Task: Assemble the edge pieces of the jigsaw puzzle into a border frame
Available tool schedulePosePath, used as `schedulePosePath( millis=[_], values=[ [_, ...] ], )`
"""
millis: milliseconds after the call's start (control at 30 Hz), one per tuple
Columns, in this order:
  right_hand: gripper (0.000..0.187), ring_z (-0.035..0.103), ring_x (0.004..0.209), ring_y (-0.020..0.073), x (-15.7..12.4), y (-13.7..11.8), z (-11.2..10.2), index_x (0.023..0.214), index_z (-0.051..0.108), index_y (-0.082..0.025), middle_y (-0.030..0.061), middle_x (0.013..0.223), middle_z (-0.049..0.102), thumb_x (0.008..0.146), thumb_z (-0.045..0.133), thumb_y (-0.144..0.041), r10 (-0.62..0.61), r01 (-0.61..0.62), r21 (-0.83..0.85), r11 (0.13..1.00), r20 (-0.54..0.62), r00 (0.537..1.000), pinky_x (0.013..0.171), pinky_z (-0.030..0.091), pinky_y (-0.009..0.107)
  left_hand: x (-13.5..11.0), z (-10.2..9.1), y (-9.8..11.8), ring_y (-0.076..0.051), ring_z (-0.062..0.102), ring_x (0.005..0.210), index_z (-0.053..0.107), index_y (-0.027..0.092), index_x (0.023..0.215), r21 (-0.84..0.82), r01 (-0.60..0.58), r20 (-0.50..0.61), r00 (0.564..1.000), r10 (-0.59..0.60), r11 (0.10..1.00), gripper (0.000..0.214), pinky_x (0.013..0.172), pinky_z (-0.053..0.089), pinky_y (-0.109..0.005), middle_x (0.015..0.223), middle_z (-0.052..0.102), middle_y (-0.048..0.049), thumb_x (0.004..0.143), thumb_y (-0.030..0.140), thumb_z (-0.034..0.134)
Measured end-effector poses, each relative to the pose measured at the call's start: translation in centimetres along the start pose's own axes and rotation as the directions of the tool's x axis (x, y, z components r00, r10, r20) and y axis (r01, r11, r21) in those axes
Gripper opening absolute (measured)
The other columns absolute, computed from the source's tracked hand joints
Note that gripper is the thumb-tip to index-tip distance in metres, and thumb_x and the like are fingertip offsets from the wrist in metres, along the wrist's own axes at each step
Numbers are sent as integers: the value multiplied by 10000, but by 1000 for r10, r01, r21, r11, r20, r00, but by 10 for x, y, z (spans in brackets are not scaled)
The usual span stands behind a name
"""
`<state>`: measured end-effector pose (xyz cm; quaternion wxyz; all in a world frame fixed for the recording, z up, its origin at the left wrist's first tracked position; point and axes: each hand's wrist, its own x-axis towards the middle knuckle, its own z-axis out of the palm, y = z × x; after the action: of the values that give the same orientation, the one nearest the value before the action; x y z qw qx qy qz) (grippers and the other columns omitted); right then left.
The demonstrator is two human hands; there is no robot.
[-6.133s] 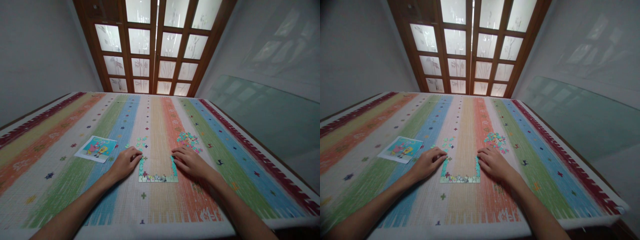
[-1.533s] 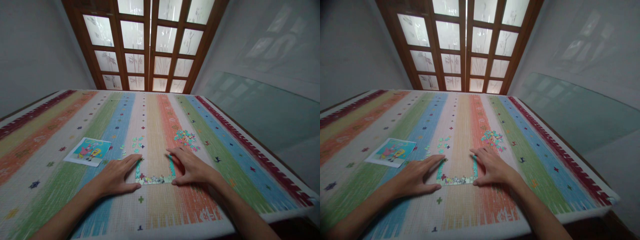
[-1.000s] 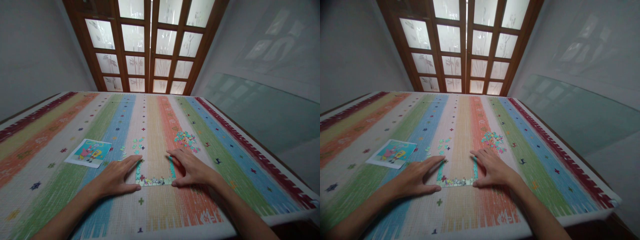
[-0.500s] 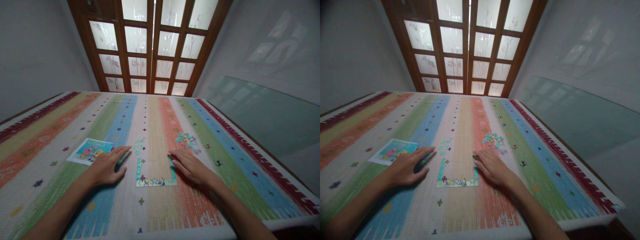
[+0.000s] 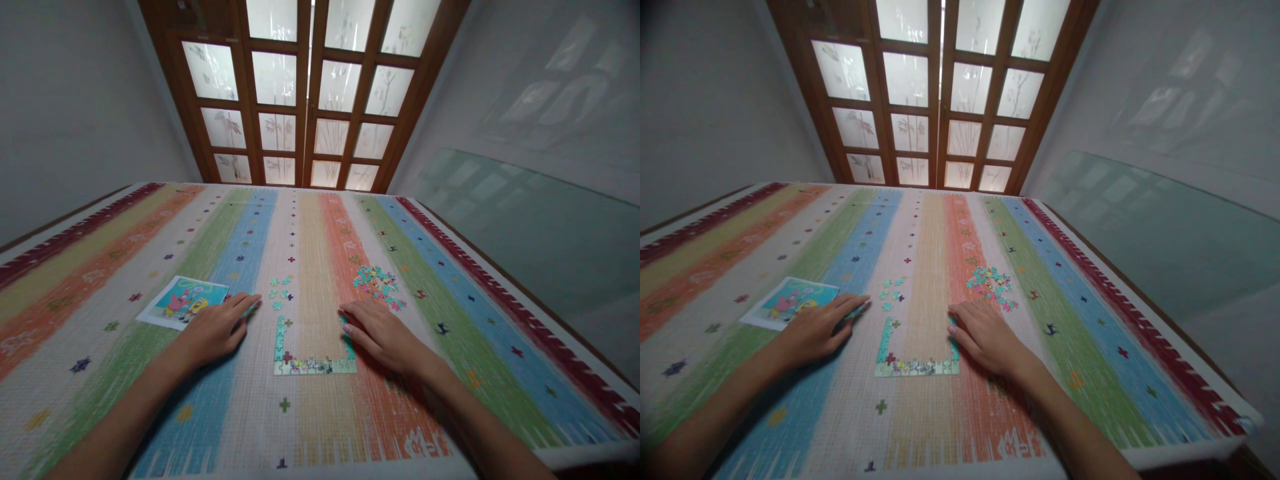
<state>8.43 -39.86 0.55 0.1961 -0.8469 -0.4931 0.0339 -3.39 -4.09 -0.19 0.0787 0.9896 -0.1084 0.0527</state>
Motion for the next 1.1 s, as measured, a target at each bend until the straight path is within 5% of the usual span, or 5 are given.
schedulePosePath(
  millis=[700, 967, 1100],
  values=[
    [209, 643, 1070, 291, 1, -5, 2, 1203, 580, -195, 126, 1188, 697, 1077, 486, -332, -6, 4, -68, 998, -16, 1000, 963, 475, 444, 0, 15, -2, -281, 722, 1030, 531, 214, 1430, -93, -70, -63, 996, 64, 993, 432, 830, 593, -404, 1311, 693, -127, 1025, 293, 404],
    [207, 646, 1083, 303, 0, -5, 1, 1212, 585, -191, 136, 1207, 693, 1065, 514, -318, -26, 25, -84, 996, -8, 1000, 967, 481, 454, -2, -6, -2, -301, 715, 977, 523, 217, 1477, 6, 72, -23, 997, -72, 997, 682, 776, 557, -398, 1342, 671, -120, 795, 196, 515],
    [203, 648, 1074, 300, 0, -4, 2, 1206, 591, -189, 134, 1195, 692, 1057, 528, -312, -21, 20, -87, 996, -13, 1000, 962, 485, 453, 0, -10, -3, -291, 718, 894, 556, 194, 1448, 41, 159, -11, 987, -159, 986, 658, 759, 538, -392, 1190, 729, -109, 793, 217, 503]
  ],
)
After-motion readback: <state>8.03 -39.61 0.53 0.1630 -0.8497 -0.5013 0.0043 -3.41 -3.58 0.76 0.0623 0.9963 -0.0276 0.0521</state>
